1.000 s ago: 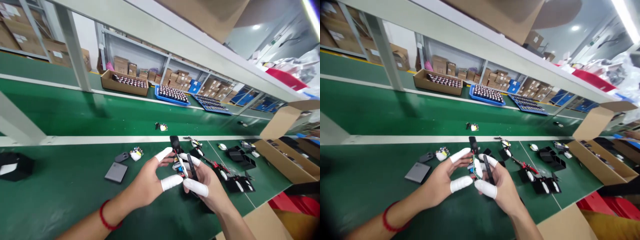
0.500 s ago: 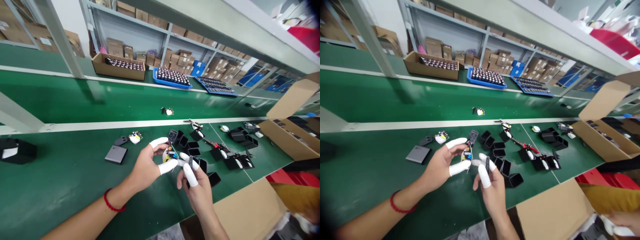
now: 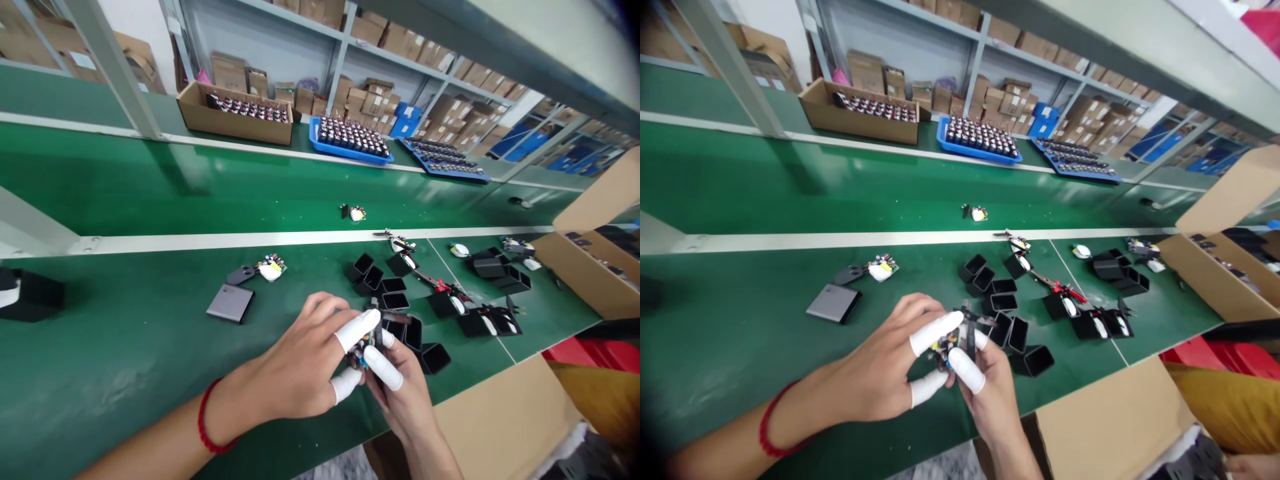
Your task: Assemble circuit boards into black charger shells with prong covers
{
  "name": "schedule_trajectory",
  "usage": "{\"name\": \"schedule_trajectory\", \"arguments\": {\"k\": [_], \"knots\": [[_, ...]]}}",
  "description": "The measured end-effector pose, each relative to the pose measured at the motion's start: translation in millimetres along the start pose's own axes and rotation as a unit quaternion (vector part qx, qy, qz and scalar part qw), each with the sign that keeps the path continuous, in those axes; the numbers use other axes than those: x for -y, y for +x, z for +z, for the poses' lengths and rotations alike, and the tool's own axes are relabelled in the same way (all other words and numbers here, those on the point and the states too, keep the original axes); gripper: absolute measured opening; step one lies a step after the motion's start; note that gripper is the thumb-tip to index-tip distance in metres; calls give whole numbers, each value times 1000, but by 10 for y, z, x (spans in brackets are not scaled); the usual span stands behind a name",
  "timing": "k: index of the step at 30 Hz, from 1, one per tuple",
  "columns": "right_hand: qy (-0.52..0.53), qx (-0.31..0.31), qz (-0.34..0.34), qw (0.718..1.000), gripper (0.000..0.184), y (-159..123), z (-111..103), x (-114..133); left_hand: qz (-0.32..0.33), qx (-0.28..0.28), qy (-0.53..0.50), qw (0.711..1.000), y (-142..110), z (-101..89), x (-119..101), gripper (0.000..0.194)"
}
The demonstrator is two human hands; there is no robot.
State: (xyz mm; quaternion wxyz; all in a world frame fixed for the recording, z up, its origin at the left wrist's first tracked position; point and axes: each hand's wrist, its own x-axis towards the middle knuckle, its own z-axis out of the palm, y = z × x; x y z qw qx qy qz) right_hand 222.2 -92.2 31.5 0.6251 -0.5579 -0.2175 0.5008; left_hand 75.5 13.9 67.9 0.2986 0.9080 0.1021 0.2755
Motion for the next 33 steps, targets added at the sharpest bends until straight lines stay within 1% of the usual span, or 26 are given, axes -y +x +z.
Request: {"name": "schedule_trajectory", "arguments": {"k": [2,4,5,7,9,11,13,14,16,18,19,20,21,23,24,25,26,27,28,30,31,33], "knots": [[32,-5,20,999,33,3,45,17,-45,1,-18,999,-51,1,40,69],[50,-10,21,999,38,8,89,13,-114,6,-63,991,-130,9,101,80],[52,-9,22,998,40,12,106,2,-149,11,-87,985,-174,17,132,80],[41,-16,33,998,42,12,131,-36,-204,16,-119,972,-258,38,183,69],[9,-55,29,998,40,-3,141,-91,-235,10,-119,965,-325,62,205,60],[-37,-89,-2,995,39,-31,137,-156,-249,9,-93,964,-371,84,196,59],[-83,-85,-40,992,41,-53,125,-221,-227,20,-39,973,-395,112,164,55],[-101,-71,-51,991,42,-56,120,-251,-197,29,-3,980,-400,130,141,52],[-115,-54,-49,991,48,-39,119,-301,-108,41,77,990,-396,164,80,48],[-105,-55,-19,993,59,-5,132,-331,-31,46,154,987,-379,168,12,45],[-94,-58,-4,994,61,12,142,-337,-12,54,181,982,-374,144,-17,43],[-79,-67,6,995,60,27,151,-335,-9,61,194,979,-378,97,-34,43],[-57,-78,12,995,55,40,159,-327,-25,66,197,978,-399,24,-33,44],[4,-102,13,995,44,61,161,-292,-88,70,185,976,-503,-185,51,58],[37,-107,14,993,40,73,155,-267,-138,58,200,968,-586,-306,143,67],[68,-102,20,992,38,87,146,-241,-174,62,237,954,-684,-424,266,69],[93,-86,30,992,36,104,136,-215,-194,70,265,942,-787,-528,412,66],[113,-63,41,991,36,122,127,-189,-201,98,267,937,-885,-614,564,60],[127,-38,52,990,35,141,122,-164,-198,127,253,938,-967,-677,704,57],[141,5,68,988,38,168,126,-122,-202,146,218,944,-1062,-741,884,56],[144,18,70,987,40,174,133,-104,-205,139,202,948,-1069,-747,905,55],[144,37,72,986,48,167,146,-77,-218,85,173,957,-1012,-705,828,54]]}}
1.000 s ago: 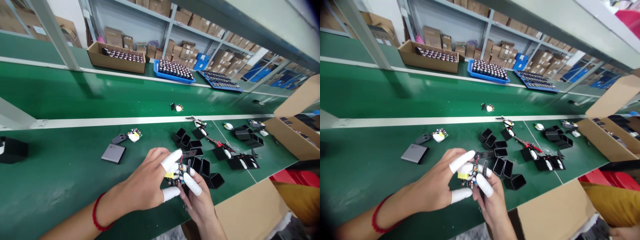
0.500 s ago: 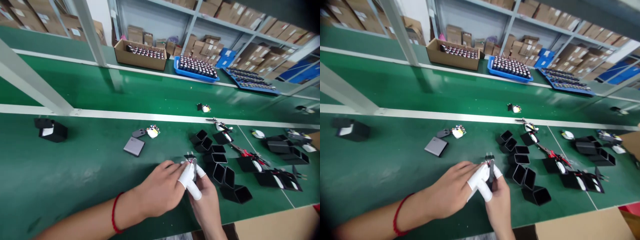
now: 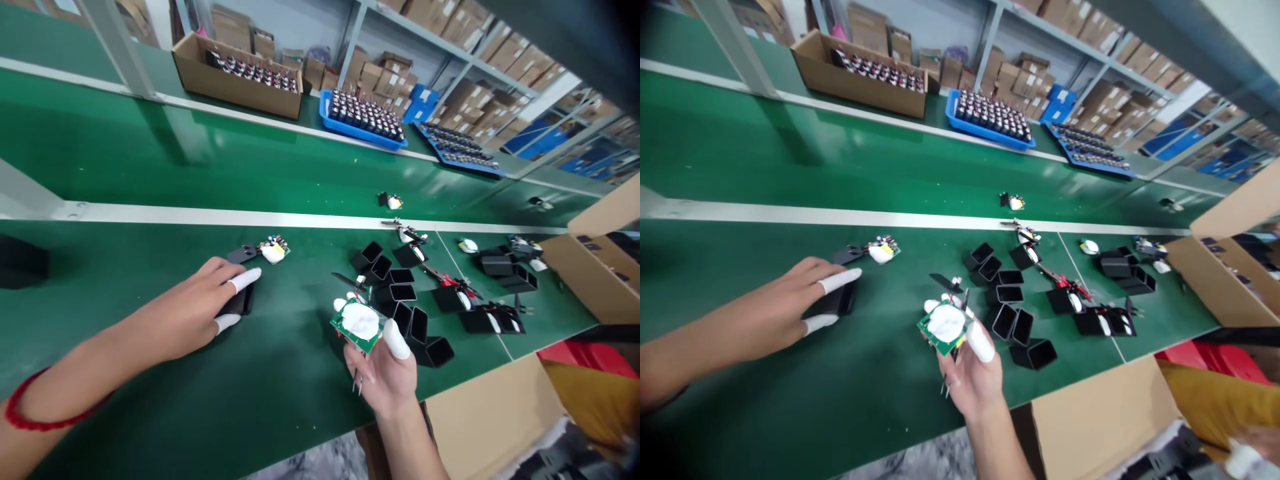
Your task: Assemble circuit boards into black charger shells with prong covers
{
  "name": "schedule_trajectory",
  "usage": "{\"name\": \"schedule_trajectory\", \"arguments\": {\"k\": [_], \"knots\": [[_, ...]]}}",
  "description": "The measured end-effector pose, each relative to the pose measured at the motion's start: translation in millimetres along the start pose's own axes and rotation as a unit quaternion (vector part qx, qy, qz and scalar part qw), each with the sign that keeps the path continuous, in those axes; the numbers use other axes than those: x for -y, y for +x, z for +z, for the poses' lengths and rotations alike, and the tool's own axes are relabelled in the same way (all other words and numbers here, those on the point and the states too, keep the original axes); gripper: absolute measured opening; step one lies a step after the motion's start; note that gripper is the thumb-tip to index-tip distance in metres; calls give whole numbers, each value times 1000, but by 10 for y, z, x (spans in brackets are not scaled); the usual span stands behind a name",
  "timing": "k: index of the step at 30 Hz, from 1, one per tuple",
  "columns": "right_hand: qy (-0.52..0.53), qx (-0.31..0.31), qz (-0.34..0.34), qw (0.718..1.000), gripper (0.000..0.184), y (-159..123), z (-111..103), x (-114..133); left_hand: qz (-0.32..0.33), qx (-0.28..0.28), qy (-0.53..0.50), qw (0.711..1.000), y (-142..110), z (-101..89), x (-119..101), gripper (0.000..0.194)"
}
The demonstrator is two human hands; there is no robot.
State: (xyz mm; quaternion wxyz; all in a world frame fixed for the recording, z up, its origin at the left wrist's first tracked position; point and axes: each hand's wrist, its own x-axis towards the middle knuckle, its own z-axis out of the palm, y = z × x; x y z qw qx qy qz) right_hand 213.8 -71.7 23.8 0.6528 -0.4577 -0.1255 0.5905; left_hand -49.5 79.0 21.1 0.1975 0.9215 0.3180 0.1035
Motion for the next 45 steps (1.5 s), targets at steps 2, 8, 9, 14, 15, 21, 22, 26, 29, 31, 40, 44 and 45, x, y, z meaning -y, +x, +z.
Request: {"name": "schedule_trajectory", "arguments": {"k": [2,8,9,14,15,21,22,26,29,31,40,44,45], "knots": [[-2,1,-1,1000,55,-29,2,14,-22,-59,-73,995,45,47,-226,56],[-90,-5,-108,990,58,-121,-104,57,-28,-53,-377,924,225,600,-686,54],[-111,-1,-134,985,57,-124,-120,61,-36,-46,-392,918,237,684,-692,56],[-182,30,-179,966,45,-84,-147,16,-69,-17,-371,926,263,792,-672,67],[-197,35,-179,963,47,-73,-142,-4,-69,-13,-358,931,269,779,-676,65],[-237,15,-216,947,52,-25,-139,-65,-32,-47,-274,960,249,713,-696,94],[-230,3,-221,948,51,-21,-155,-59,-12,-40,-257,966,239,690,-692,98],[-236,2,-219,947,47,-32,-236,-26,46,14,-226,973,225,590,-714,51],[-233,-12,-212,949,49,-73,-266,-26,-42,39,-173,983,232,552,-793,36],[-227,-40,-211,950,51,-104,-274,-34,-96,77,-139,983,229,525,-840,56],[-256,6,-218,942,49,-190,-212,-79,27,133,-253,958,272,439,-699,67],[-294,24,-247,923,51,-194,-129,-111,-2,105,-278,955,300,535,-730,52],[-302,26,-250,919,51,-189,-121,-114,-6,91,-280,956,295,561,-744,53]]}}
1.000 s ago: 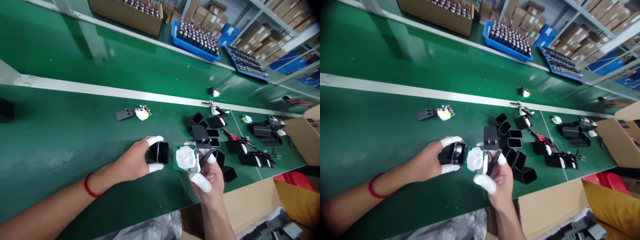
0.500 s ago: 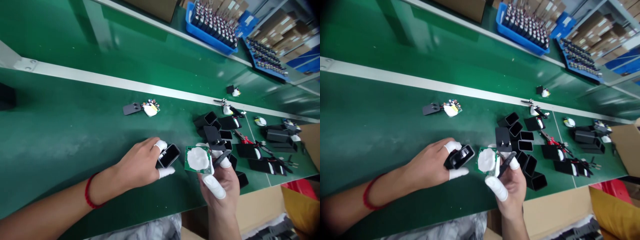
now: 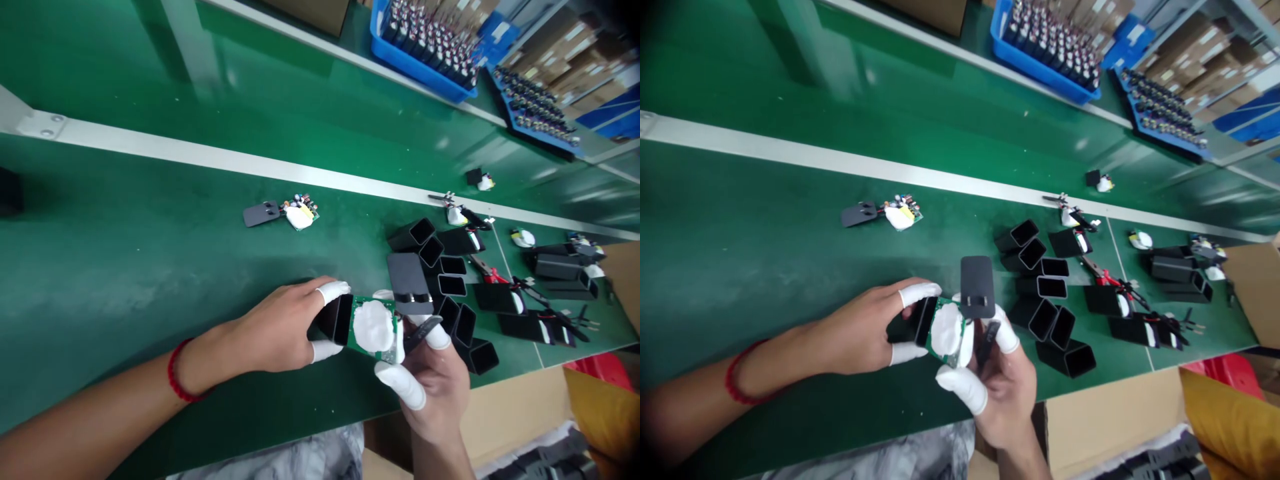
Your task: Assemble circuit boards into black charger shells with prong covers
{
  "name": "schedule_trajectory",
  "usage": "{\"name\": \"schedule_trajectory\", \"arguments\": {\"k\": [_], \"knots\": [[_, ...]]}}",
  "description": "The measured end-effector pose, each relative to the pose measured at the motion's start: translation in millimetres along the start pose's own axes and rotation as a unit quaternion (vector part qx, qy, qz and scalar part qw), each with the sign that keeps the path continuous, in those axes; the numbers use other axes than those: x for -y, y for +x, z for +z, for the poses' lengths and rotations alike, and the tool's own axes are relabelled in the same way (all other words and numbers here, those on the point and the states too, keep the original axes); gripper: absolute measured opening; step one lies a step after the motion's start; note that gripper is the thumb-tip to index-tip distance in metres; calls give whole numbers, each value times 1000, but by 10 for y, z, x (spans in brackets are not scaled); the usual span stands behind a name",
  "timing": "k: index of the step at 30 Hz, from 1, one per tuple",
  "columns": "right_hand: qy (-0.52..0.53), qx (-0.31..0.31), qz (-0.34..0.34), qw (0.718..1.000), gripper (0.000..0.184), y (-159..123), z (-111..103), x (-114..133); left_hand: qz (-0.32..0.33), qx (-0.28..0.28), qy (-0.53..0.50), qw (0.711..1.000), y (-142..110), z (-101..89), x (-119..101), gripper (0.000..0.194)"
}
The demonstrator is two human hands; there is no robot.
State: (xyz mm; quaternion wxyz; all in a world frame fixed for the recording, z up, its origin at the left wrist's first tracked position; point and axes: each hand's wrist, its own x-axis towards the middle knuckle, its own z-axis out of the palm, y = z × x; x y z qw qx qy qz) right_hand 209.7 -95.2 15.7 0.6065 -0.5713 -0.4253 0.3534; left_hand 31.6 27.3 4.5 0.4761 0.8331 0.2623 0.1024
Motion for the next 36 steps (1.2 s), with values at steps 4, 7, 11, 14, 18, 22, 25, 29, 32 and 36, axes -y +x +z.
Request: {"name": "schedule_trajectory", "arguments": {"k": [4,7,11,14,18,22,25,29,32,36], "knots": [[-27,61,-5,998,59,39,-18,-11,12,-47,-12,999,-29,89,34,57],[-49,101,-21,994,63,64,-58,-28,29,-66,-25,997,-49,124,70,59],[-104,121,-19,987,66,58,-103,-88,19,-73,-42,996,-46,133,84,59],[-97,131,-18,986,70,52,-111,-129,-5,-64,-53,997,-31,117,65,58],[-95,146,-31,984,74,90,-90,-126,-7,-43,-70,997,-10,75,29,55],[-113,151,-42,981,74,119,-80,-113,-5,-36,-75,997,0,51,13,54],[-121,138,-42,982,74,106,-86,-128,-13,-30,-74,997,-2,60,24,56],[-117,129,-36,984,72,86,-95,-138,-14,-27,-79,996,-3,77,52,61],[-136,130,-43,981,72,95,-94,-111,-6,-27,-80,996,1,80,68,62],[-133,148,-39,979,72,120,-83,-76,3,-26,-79,997,2,80,77,62]]}}
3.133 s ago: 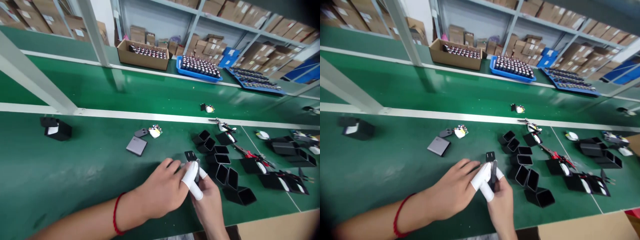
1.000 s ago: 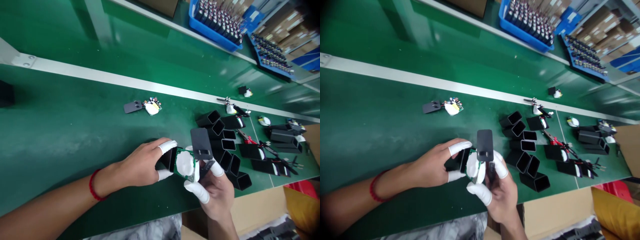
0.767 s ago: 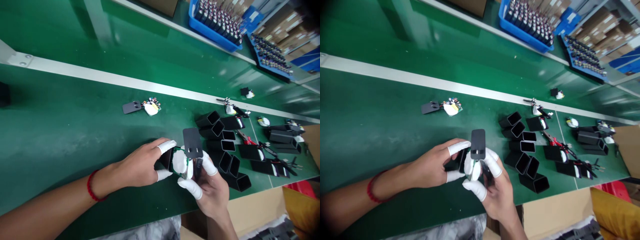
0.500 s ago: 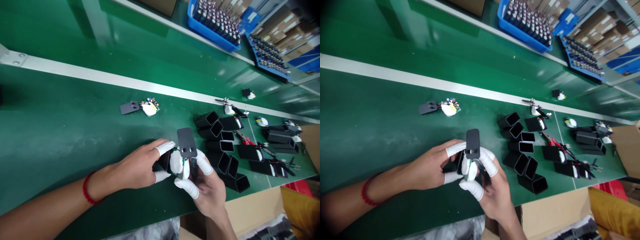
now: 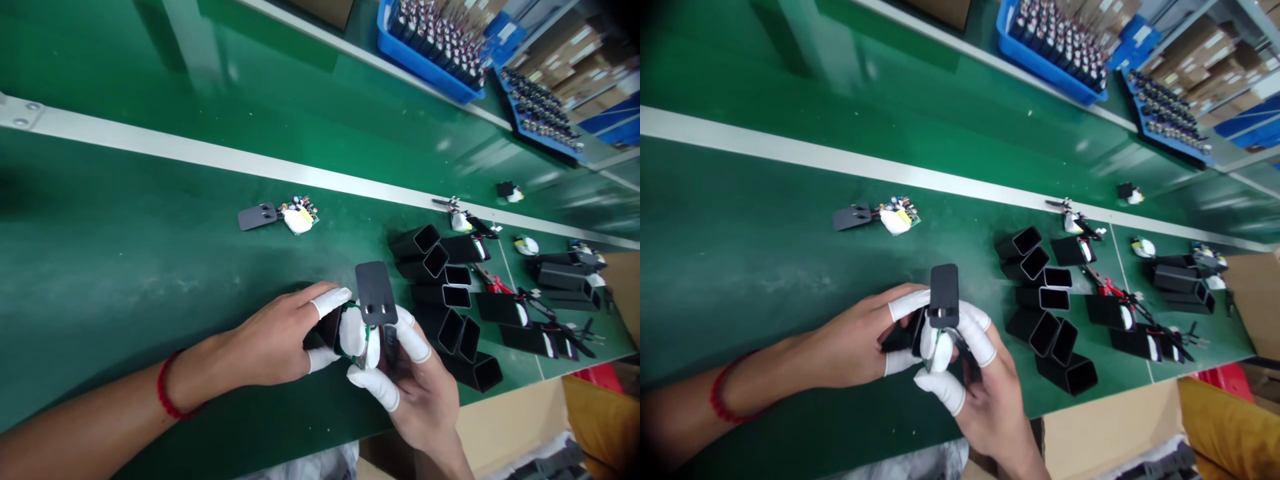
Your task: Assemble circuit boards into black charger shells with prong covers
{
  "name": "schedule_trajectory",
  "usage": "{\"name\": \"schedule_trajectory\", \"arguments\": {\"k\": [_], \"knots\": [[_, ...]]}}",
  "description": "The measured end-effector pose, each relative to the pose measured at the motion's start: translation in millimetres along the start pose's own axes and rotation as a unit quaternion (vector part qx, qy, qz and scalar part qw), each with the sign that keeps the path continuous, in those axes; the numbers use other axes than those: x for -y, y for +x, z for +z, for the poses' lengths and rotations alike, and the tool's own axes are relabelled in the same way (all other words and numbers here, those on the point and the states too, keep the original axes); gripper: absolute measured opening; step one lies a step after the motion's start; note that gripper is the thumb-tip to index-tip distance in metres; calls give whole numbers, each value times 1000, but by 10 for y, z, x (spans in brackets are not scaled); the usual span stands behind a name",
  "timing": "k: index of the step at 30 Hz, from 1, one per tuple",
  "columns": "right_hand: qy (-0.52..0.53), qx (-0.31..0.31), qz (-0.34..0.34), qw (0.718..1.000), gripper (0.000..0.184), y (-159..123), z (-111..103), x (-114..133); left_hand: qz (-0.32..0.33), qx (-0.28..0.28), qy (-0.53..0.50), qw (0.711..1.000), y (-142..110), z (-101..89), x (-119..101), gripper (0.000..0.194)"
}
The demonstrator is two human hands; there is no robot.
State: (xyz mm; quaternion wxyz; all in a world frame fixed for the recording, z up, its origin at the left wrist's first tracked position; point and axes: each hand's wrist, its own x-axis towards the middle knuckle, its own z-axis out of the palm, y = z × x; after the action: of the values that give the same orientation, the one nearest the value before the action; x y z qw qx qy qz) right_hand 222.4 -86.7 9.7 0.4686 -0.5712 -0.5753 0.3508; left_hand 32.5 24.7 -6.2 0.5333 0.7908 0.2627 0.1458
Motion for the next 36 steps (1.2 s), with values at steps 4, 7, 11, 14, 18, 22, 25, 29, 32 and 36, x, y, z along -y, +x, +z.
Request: {"name": "schedule_trajectory", "arguments": {"k": [4,7,11,14,18,22,25,29,32,36], "knots": [[-2,1,-7,1000,74,-17,7,-9,7,-1,-1,1000,-7,-1,-1,59],[-4,-4,-10,1000,76,-36,14,-22,14,-2,-1,1000,-9,-7,-1,57],[-8,9,-18,1000,74,-17,31,-18,14,-6,-1,1000,-2,-16,-9,52],[-9,8,-16,1000,73,-4,43,-4,16,0,-6,1000,1,-18,-20,51],[-26,7,-6,1000,74,-7,54,29,2,-1,1,1000,4,-19,-29,53],[-28,6,12,1000,72,8,69,75,-2,-5,4,1000,12,-23,-20,54],[-6,5,41,999,74,19,71,100,0,-13,9,1000,10,-18,-9,49],[31,-16,92,995,68,9,71,117,5,-20,6,1000,-1,-2,-2,44],[48,-57,111,991,52,6,115,126,2,-25,7,1000,-6,6,-2,48],[28,-99,146,984,47,41,230,87,7,-22,7,1000,-4,-1,-6,42]]}}
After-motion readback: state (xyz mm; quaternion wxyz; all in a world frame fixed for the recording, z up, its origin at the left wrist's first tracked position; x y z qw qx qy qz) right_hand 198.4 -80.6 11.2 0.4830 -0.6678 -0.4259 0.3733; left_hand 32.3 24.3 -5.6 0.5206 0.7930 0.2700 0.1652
